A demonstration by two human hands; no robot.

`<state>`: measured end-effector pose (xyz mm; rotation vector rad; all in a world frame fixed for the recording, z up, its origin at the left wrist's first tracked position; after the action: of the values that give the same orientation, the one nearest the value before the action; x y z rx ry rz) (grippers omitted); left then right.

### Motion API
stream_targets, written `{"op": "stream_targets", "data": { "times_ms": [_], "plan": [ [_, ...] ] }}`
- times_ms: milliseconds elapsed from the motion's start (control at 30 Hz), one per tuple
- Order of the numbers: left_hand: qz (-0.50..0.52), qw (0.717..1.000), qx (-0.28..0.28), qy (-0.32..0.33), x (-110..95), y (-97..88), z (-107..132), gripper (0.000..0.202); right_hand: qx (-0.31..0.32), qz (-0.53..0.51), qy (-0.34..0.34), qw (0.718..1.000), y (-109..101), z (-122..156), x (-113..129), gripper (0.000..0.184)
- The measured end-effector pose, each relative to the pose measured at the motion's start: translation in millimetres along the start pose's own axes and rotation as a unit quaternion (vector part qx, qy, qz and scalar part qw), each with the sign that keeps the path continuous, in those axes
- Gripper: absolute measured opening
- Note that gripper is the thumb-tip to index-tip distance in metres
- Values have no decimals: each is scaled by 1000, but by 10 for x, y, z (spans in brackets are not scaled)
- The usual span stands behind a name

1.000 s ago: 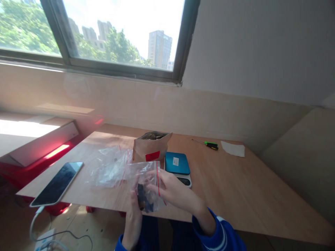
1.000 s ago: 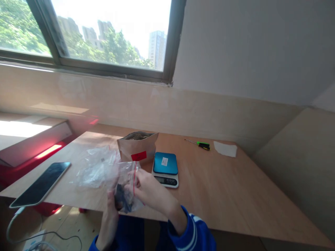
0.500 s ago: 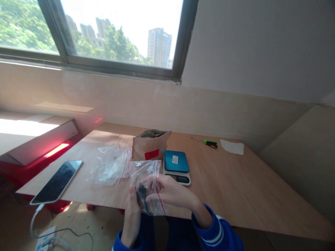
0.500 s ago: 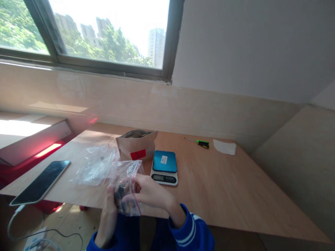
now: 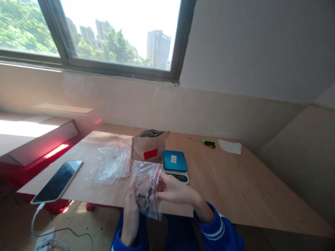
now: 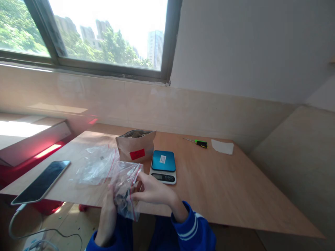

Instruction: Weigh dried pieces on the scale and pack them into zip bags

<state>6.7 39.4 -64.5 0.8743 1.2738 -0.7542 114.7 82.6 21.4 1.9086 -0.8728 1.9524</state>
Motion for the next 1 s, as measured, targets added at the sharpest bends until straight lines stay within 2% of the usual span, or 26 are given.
{"op": "stream_targets", "data": {
  "times_ms": [133,267,367,467,533,667,800,900,1000],
  "plan": [
    [86,995,-3,-54,139,40,-4,60,-65,-51,14,996,-143,56,12,37],
    [172,979,31,-102,202,160,28,63,-116,-34,-22,992,-412,61,213,33],
    [193,973,41,-122,228,157,19,63,-185,-50,-86,978,-809,-38,468,35],
    [184,975,24,-126,267,53,-21,62,-317,-37,-171,932,-1349,-182,728,38],
    [175,977,9,-122,283,-31,-45,62,-348,-11,-205,915,-1562,-373,813,40],
    [173,978,-6,-120,301,-140,-54,61,-270,63,-194,941,-1580,-852,721,36],
    [160,980,-20,-114,293,-213,-64,61,-244,133,-198,940,-1495,-906,659,30],
    [149,984,-26,-99,280,-252,-81,61,-233,227,-204,923,-1414,-824,697,19],
    [147,984,-25,-98,290,-261,-81,61,-226,353,-209,884,-1344,-756,722,31]
  ]
}}
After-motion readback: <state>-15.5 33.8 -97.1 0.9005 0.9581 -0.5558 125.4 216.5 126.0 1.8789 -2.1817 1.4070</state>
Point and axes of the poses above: each hand's wrist, its own z-axis away from the middle knuckle, its own y-axis out of the palm, x = y × z, the point moved 10 cm from there along -z, towards the middle knuckle, and after that the axes turned 6 degrees about -z, right-handed, at the moved point
